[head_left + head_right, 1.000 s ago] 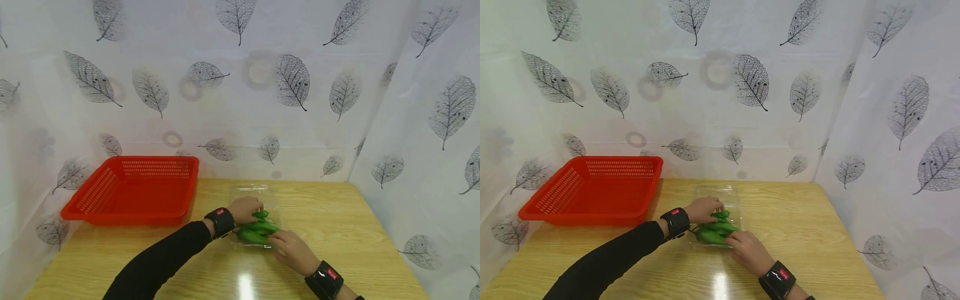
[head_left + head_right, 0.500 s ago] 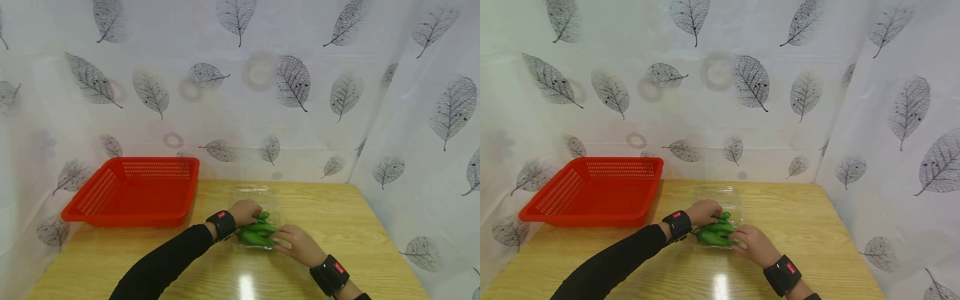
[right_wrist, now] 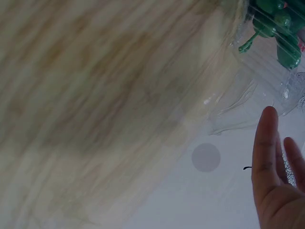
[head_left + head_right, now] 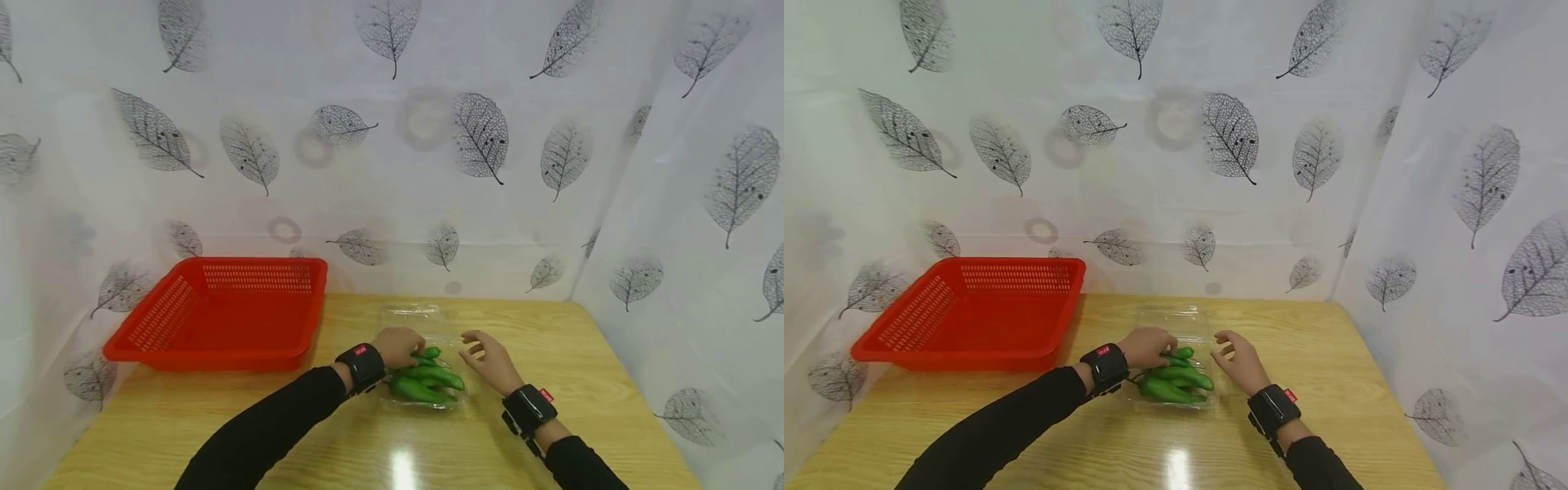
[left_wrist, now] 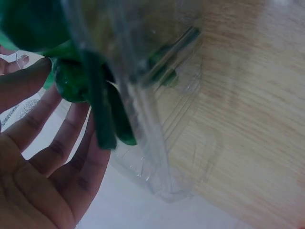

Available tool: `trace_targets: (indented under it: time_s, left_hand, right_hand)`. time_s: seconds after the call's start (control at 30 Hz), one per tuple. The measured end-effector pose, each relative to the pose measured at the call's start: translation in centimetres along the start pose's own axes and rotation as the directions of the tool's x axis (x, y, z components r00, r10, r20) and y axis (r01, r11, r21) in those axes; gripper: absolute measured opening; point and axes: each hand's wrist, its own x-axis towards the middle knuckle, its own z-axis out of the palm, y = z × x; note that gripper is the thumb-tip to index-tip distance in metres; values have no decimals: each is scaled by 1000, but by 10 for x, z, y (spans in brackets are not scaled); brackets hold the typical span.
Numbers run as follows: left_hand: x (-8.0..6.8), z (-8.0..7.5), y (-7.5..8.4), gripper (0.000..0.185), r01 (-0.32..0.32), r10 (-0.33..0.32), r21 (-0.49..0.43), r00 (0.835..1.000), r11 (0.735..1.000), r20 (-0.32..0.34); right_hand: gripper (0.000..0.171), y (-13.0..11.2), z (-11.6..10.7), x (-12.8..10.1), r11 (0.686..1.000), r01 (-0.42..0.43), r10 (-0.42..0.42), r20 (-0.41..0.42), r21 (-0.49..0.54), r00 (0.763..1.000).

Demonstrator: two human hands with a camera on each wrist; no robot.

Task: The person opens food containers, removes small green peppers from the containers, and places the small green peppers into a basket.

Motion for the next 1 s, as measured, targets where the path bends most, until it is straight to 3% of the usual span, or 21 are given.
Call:
trace_targets:
  time_s: [0.1,0.27,0.47,0.63,0.8,1.0]
  left_hand:
    - [0,2,0,16,24,-24,-21,1000,999,-1]
    - [0,7,-2,14,35,-36,-123,999,992,-2]
    - [1,13,-5,15,30,-29,-212,1000,977,4]
    - [0,9,-4,19,49,-36,-219,997,975,65]
    - [-1,4,-3,20,45,-27,-179,994,983,101]
    - [-7,0,-1,15,57,-43,-183,996,981,80]
  right_hand:
    - [38,-4,6,7,983,-167,163,50,79,985]
    - [28,-6,15,14,967,-243,233,120,74,965]
    - [19,-4,24,13,958,-270,262,85,99,961]
    - [17,-9,27,14,962,-256,251,63,89,966]
    - [19,-8,24,14,959,-270,260,107,91,960]
    - [24,2,15,15,943,-248,206,195,223,959]
